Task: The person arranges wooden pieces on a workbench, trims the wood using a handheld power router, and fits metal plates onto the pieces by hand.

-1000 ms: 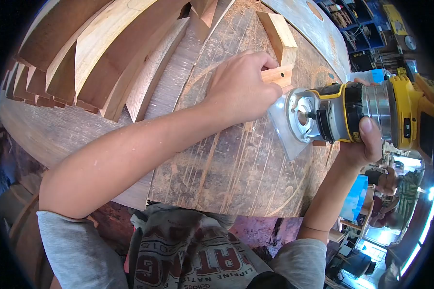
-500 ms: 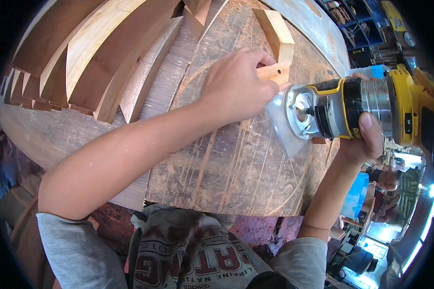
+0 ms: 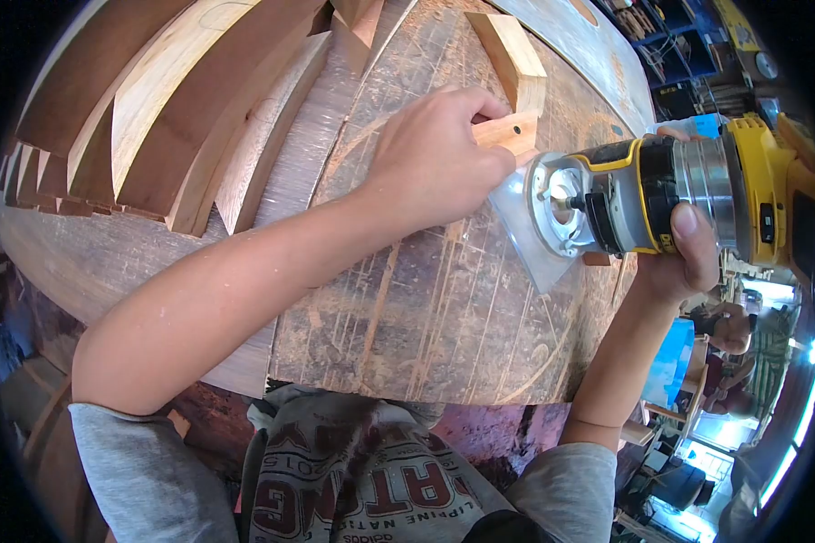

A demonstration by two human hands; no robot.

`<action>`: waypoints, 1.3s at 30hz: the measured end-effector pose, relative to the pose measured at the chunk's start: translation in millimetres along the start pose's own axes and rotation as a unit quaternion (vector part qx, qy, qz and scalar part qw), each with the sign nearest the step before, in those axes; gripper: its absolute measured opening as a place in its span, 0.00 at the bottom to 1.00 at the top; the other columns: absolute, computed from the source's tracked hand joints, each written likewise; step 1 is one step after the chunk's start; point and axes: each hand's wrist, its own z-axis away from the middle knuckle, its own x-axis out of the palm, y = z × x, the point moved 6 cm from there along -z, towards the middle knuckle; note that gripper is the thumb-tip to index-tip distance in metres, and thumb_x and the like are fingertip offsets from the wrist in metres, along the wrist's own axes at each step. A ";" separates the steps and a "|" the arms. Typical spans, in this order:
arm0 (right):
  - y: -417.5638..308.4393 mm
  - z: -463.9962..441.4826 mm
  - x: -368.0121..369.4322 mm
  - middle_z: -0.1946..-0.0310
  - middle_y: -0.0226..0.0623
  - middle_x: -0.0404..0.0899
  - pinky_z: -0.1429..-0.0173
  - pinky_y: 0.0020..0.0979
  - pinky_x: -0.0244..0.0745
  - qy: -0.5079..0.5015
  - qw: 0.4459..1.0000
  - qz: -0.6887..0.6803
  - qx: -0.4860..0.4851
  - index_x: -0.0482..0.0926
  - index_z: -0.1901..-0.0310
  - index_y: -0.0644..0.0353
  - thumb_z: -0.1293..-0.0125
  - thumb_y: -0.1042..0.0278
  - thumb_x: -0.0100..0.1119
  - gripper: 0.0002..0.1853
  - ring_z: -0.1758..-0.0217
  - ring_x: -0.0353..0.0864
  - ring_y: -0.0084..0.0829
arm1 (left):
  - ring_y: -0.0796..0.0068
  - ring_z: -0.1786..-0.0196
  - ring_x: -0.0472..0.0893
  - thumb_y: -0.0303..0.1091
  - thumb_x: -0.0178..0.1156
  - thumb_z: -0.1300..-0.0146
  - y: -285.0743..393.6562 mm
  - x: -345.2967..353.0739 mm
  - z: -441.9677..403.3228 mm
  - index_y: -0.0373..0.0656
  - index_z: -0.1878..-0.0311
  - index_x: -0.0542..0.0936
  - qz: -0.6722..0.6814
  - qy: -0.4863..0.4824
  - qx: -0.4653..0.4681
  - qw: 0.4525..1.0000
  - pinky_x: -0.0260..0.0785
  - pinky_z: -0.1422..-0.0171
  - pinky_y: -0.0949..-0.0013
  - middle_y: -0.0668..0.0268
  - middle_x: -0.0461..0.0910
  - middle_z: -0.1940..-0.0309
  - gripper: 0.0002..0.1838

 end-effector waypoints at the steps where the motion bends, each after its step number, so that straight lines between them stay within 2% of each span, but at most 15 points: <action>1: 0.4 0.7 0.0 0.42 0.57 0.81 0.32 0.40 0.81 0.004 1.000 0.001 0.001 0.70 0.32 0.73 0.48 0.58 0.70 0.43 0.43 0.87 0.44 | 0.65 0.50 0.89 0.34 0.68 0.40 -0.6 0.3 -0.1 0.37 0.42 0.86 0.000 -0.001 0.000 1.000 0.78 0.42 0.64 0.56 0.90 0.51 0.23; 6: 5.8 1.0 -5.1 0.41 0.56 0.82 0.31 0.40 0.80 0.004 1.000 -0.008 0.005 0.71 0.31 0.74 0.47 0.57 0.69 0.43 0.42 0.87 0.44 | 0.68 0.49 0.88 0.33 0.68 0.40 0.3 1.0 -0.2 0.36 0.41 0.85 0.014 -0.017 -0.004 1.000 0.78 0.41 0.64 0.58 0.89 0.49 0.23; 18: 2.7 -0.8 -7.8 0.41 0.61 0.82 0.27 0.43 0.77 0.035 0.999 0.014 -0.019 0.69 0.29 0.73 0.48 0.62 0.67 0.43 0.40 0.86 0.45 | 0.71 0.47 0.86 0.30 0.69 0.38 -2.3 4.7 -2.6 0.30 0.41 0.83 0.057 -0.031 0.015 0.998 0.77 0.40 0.68 0.56 0.88 0.50 0.23; 27: 5.1 -3.0 -12.9 0.39 0.63 0.81 0.28 0.42 0.77 0.021 0.999 0.027 -0.019 0.68 0.29 0.73 0.48 0.63 0.68 0.44 0.39 0.85 0.46 | 0.73 0.49 0.85 0.30 0.68 0.37 -8.1 8.9 -4.9 0.31 0.40 0.83 0.090 -0.042 0.007 0.995 0.77 0.41 0.68 0.59 0.87 0.51 0.22; 39: 12.2 -6.2 -19.5 0.38 0.65 0.79 0.28 0.43 0.78 -0.016 0.999 0.046 -0.013 0.67 0.28 0.74 0.46 0.64 0.68 0.44 0.39 0.85 0.48 | 0.75 0.50 0.84 0.29 0.68 0.36 -9.7 8.7 -5.1 0.30 0.39 0.82 0.068 -0.046 0.011 0.997 0.78 0.42 0.70 0.59 0.87 0.52 0.23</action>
